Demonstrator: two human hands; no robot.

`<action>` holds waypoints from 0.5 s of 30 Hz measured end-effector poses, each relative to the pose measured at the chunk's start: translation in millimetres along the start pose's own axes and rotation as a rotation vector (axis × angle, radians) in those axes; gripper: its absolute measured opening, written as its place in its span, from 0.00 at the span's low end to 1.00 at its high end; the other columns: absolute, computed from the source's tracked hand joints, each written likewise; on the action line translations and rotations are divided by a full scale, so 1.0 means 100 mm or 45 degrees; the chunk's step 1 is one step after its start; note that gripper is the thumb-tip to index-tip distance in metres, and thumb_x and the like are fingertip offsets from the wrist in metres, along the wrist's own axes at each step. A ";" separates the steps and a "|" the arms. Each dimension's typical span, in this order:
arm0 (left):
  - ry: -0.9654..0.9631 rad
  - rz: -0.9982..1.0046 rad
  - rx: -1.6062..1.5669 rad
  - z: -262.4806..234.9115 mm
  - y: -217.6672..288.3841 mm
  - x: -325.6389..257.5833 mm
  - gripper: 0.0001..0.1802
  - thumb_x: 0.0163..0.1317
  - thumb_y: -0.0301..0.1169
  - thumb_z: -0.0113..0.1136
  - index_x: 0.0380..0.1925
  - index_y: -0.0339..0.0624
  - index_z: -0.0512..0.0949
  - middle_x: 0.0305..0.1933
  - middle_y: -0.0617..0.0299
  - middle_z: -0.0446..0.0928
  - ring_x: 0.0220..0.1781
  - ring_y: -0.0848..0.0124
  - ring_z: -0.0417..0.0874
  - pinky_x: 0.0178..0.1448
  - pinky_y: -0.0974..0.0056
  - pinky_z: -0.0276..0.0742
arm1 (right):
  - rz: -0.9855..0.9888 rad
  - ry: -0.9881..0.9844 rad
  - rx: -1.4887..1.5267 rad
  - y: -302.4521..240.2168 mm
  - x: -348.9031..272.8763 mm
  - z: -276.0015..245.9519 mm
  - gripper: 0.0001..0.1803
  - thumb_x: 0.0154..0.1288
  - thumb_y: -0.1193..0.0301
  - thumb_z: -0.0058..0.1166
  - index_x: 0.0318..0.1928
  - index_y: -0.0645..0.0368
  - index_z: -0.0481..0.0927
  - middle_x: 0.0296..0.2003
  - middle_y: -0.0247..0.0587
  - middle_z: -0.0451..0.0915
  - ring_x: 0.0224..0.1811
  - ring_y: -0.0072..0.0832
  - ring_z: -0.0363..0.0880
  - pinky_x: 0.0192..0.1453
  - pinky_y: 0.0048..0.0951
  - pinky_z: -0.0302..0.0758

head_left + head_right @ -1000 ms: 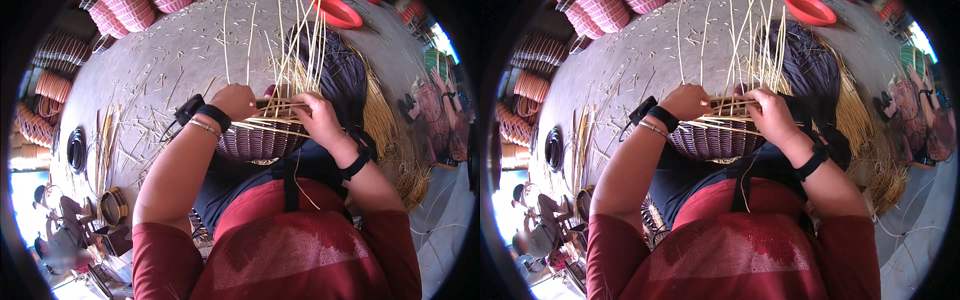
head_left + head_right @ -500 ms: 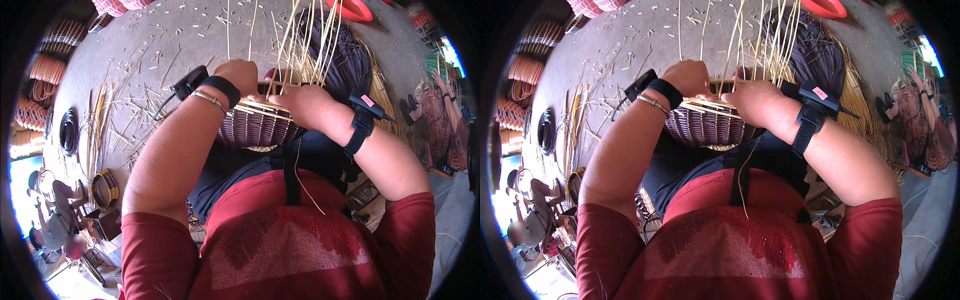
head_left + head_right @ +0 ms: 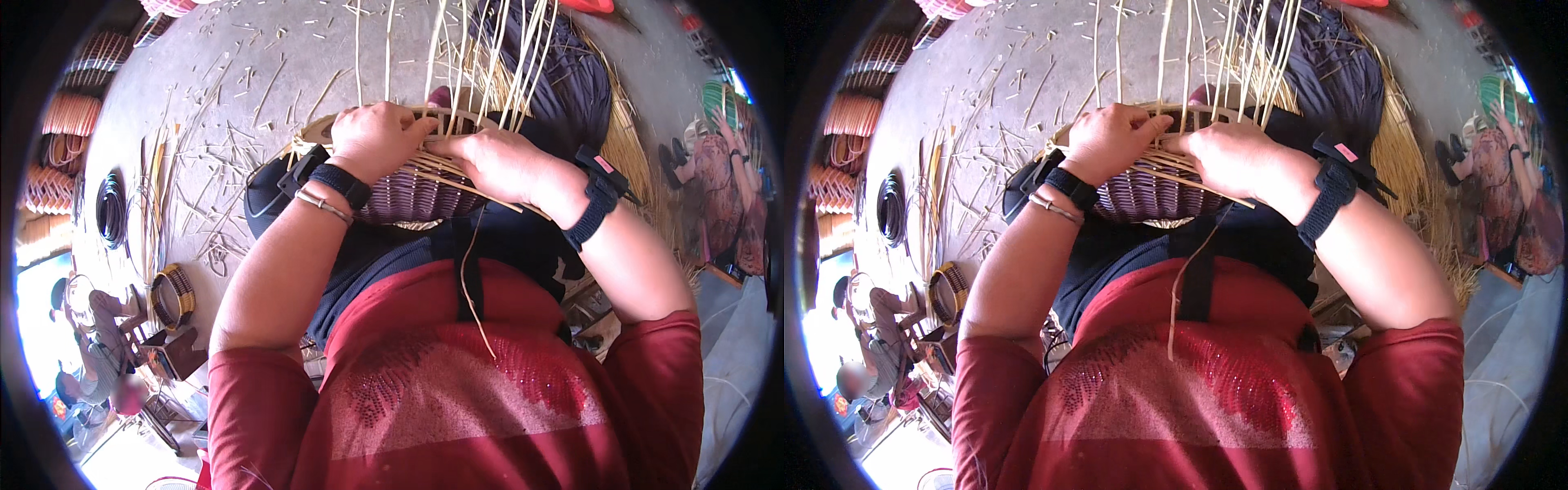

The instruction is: The person weaves thin bamboo strips into a basket held between their legs. They repeatedly interlace the strips by hand, adjusting the tension and alignment of the weave as the basket gradually takes shape.

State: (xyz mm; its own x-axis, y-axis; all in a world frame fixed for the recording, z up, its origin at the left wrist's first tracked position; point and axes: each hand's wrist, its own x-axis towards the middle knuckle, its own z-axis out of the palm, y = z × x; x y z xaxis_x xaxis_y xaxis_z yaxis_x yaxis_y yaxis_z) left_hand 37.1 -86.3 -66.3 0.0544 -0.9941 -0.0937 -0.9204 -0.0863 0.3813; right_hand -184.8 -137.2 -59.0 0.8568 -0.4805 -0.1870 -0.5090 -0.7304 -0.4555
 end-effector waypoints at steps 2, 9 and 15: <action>0.014 0.011 -0.013 0.08 -0.01 -0.02 0.27 0.69 0.62 0.62 0.34 0.52 0.93 0.33 0.51 0.90 0.41 0.49 0.92 0.56 0.43 0.83 | -0.009 0.048 0.152 0.06 -0.03 0.10 0.24 0.79 0.71 0.50 0.69 0.35 0.83 0.45 0.51 0.91 0.46 0.49 0.92 0.56 0.50 0.86; 0.356 0.150 0.092 0.00 0.07 -0.24 0.31 0.66 0.47 0.72 0.67 0.54 0.79 0.61 0.54 0.81 0.62 0.53 0.83 0.67 0.46 0.68 | 0.020 0.031 0.184 0.19 0.02 0.07 0.20 0.80 0.68 0.54 0.68 0.38 0.84 0.53 0.50 0.89 0.53 0.47 0.90 0.63 0.45 0.84; 0.414 0.426 0.153 0.21 0.26 -0.67 0.28 0.60 0.26 0.62 0.63 0.42 0.79 0.62 0.55 0.79 0.65 0.54 0.80 0.72 0.51 0.75 | 0.105 -0.047 0.189 0.16 0.02 0.03 0.21 0.78 0.65 0.56 0.69 0.38 0.82 0.50 0.53 0.90 0.51 0.51 0.91 0.57 0.49 0.87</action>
State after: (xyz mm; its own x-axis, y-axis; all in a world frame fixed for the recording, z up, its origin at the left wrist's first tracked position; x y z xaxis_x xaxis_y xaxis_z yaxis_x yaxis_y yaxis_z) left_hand 1.0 -20.2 -69.2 -0.1514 -0.9366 0.3160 -0.9454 0.2306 0.2305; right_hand -191.1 -148.7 -69.6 0.8167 -0.5154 -0.2596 -0.5621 -0.6083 -0.5604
